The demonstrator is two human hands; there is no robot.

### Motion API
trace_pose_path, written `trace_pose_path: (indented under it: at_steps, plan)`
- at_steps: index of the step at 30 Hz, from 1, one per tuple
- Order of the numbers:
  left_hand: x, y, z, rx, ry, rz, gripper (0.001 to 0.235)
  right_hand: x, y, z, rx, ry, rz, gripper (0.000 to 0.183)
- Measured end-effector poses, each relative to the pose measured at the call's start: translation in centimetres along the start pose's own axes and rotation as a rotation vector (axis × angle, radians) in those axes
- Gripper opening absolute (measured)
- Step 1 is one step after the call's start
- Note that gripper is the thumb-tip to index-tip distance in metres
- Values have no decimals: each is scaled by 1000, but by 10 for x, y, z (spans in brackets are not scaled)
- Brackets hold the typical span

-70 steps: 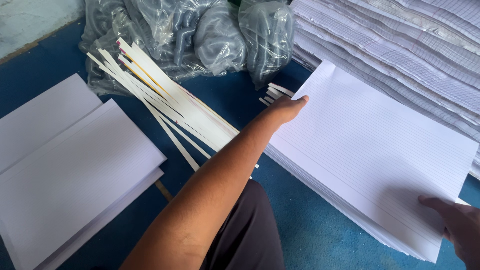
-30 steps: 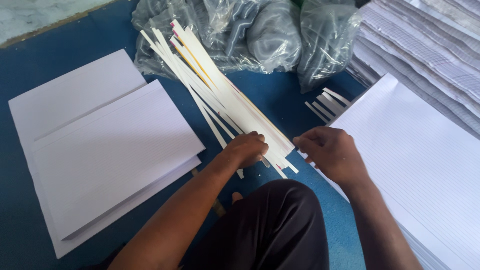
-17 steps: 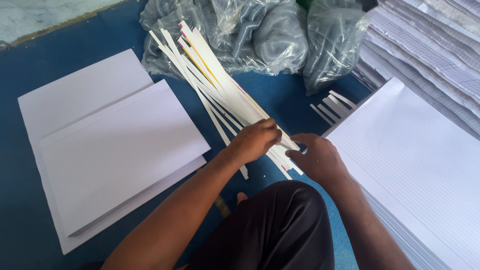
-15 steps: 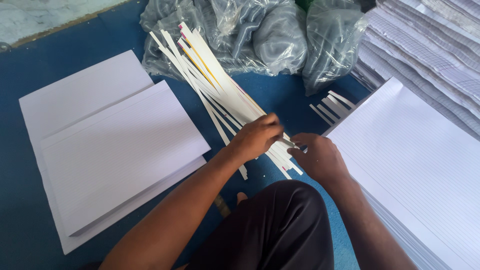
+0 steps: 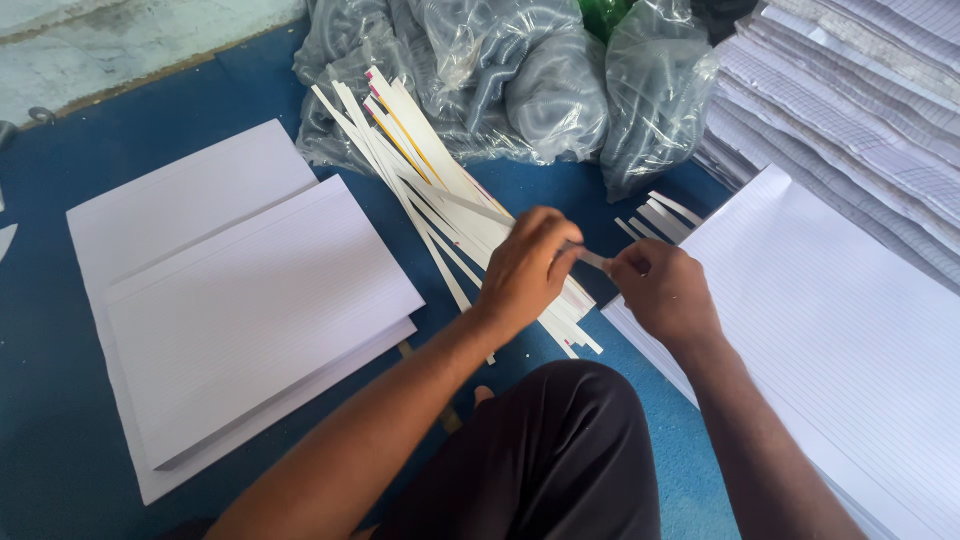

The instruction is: The person folds a stack of lined paper sheets in half by hand, aligning the edges and pressing the crease. They then lift the folded stack, fan through the pages to check alignment, and place it on a larger pile of similar paper.

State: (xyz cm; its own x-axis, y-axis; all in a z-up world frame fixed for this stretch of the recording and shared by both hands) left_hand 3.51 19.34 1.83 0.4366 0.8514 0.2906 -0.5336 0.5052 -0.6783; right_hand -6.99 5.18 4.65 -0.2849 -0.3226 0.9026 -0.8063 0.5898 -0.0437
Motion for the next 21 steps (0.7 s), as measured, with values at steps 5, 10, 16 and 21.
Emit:
trace_pose_path:
  at_steps: [5, 10, 16, 21]
  plan:
    - [-27, 17, -48, 1058, 418, 242, 54, 9, -3, 9, -100, -338, -42, 27]
    - [-61, 26, -64, 1382, 1334, 347, 67, 17, -4, 21, -139, -551, -70, 25]
    - [-43, -5, -75, 954, 1510, 453, 62, 45, 9, 67, -205, -683, -19, 22]
    - [-50, -33, -65, 1076, 1500, 474, 56, 64, 24, 103, -307, -756, 10, 22]
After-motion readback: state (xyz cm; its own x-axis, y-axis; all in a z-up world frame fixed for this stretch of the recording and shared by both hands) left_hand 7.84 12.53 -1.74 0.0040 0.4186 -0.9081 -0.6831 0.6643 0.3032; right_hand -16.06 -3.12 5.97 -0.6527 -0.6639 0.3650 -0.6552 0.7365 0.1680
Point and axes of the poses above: each hand's wrist, its own y-axis away from the middle knuckle, its own x-axis out of the back of the hand, z = x × y, the point moved 5 cm from there along -y, towards the middle knuckle, and after that the axes turned 13 degrees about y, right-handed, at the moved point
